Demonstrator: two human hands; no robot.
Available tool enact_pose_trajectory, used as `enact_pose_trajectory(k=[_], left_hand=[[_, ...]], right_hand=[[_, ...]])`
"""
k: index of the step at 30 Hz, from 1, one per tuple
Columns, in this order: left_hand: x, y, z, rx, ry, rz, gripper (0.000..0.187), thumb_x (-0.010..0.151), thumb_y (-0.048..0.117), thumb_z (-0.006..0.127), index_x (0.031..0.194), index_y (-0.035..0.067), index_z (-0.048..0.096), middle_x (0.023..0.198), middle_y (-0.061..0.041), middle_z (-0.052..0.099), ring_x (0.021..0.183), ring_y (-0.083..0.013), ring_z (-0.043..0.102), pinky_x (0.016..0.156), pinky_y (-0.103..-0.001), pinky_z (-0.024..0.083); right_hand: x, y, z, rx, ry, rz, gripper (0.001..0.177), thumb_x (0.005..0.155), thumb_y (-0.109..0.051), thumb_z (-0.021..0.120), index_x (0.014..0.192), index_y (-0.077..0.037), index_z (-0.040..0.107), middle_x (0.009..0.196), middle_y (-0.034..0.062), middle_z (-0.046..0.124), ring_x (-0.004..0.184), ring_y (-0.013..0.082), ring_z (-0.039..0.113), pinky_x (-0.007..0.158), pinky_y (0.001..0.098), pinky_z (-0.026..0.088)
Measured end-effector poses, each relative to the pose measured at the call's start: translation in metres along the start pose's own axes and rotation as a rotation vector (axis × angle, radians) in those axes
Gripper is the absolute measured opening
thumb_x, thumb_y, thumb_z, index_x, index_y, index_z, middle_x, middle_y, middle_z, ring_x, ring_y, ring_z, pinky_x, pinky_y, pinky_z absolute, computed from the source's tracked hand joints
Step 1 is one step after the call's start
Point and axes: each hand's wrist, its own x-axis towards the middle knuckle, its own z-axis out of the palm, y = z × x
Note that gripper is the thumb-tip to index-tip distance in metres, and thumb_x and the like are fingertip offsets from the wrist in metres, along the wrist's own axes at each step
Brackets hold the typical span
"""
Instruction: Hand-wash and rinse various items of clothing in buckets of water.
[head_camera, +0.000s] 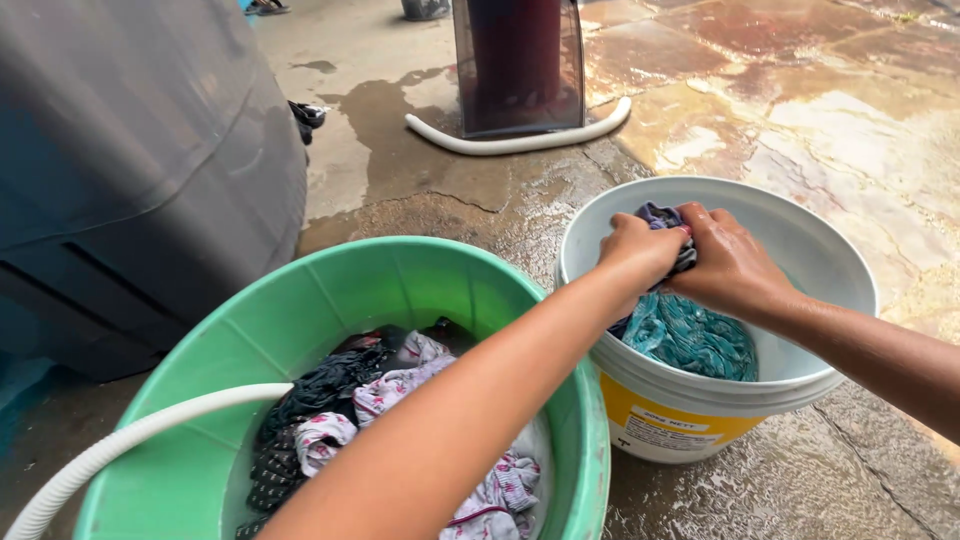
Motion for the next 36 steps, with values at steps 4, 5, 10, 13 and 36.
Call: enact_pose_trajectory(k=[4, 5, 10, 13, 36], left_hand=[[0.019, -0.013, 0.03, 0.355, 0.036, 0.057, 0.087, 0.081, 0.037, 0.076, 0.147, -0.005, 0.035, 0.139, -0.032, 0.05, 0.121, -0.0468, 0.06, 0.1, -0.05, 0.052], [0.018, -0.015, 0.03, 0.482, 0.026, 0.094, 0.085, 0.081, 0.036, 0.076, 0.146, -0.003, 0.037, 0.14, -0.031, 0.048, 0.122, -0.0471, 0.058, 0.1, -0.05, 0.051], [-0.031, -0.015, -0.022, 0.657, 0.085, 0.388, 0.05, 0.085, 0.029, 0.066, 0.123, -0.002, 0.059, 0.128, -0.028, 0.059, 0.116, -0.0444, 0.062, 0.096, -0.051, 0.052], [-0.067, -0.022, -0.066, 0.696, 0.182, 0.528, 0.031, 0.089, 0.023, 0.058, 0.107, 0.0, 0.067, 0.117, -0.027, 0.065, 0.108, -0.0437, 0.066, 0.09, -0.053, 0.054], [-0.152, -0.282, -0.24, 1.463, -0.009, -0.35, 0.096, 0.074, 0.036, 0.087, 0.146, 0.001, 0.033, 0.138, -0.029, 0.048, 0.122, -0.0401, 0.055, 0.088, -0.049, 0.056]], right_hand=[[0.017, 0.069, 0.042, -0.135, -0.066, 0.011, 0.112, 0.053, -0.04, 0.097, 0.146, -0.01, 0.045, 0.129, 0.0259, 0.056, 0.124, 0.0434, 0.054, 0.1, 0.0489, 0.048], [0.022, 0.081, 0.053, -0.22, -0.137, -0.009, 0.127, 0.046, -0.041, 0.102, 0.153, -0.011, 0.04, 0.134, 0.028, 0.052, 0.126, 0.0455, 0.051, 0.101, 0.0476, 0.047], [0.004, 0.006, 0.027, -0.236, -0.304, -0.105, 0.096, 0.055, -0.031, 0.096, 0.138, -0.011, 0.051, 0.134, 0.0208, 0.055, 0.127, 0.04, 0.05, 0.105, 0.0466, 0.045], [-0.011, -0.057, 0.008, -0.161, -0.257, -0.247, 0.057, 0.068, -0.022, 0.084, 0.12, -0.007, 0.065, 0.129, 0.0155, 0.062, 0.124, 0.0343, 0.056, 0.105, 0.0443, 0.047], [-0.063, -0.285, 0.229, -0.78, -0.898, -1.015, 0.107, 0.071, -0.043, 0.088, 0.144, 0.013, 0.034, 0.129, 0.0247, 0.051, 0.12, 0.0365, 0.057, 0.095, 0.0386, 0.056]])
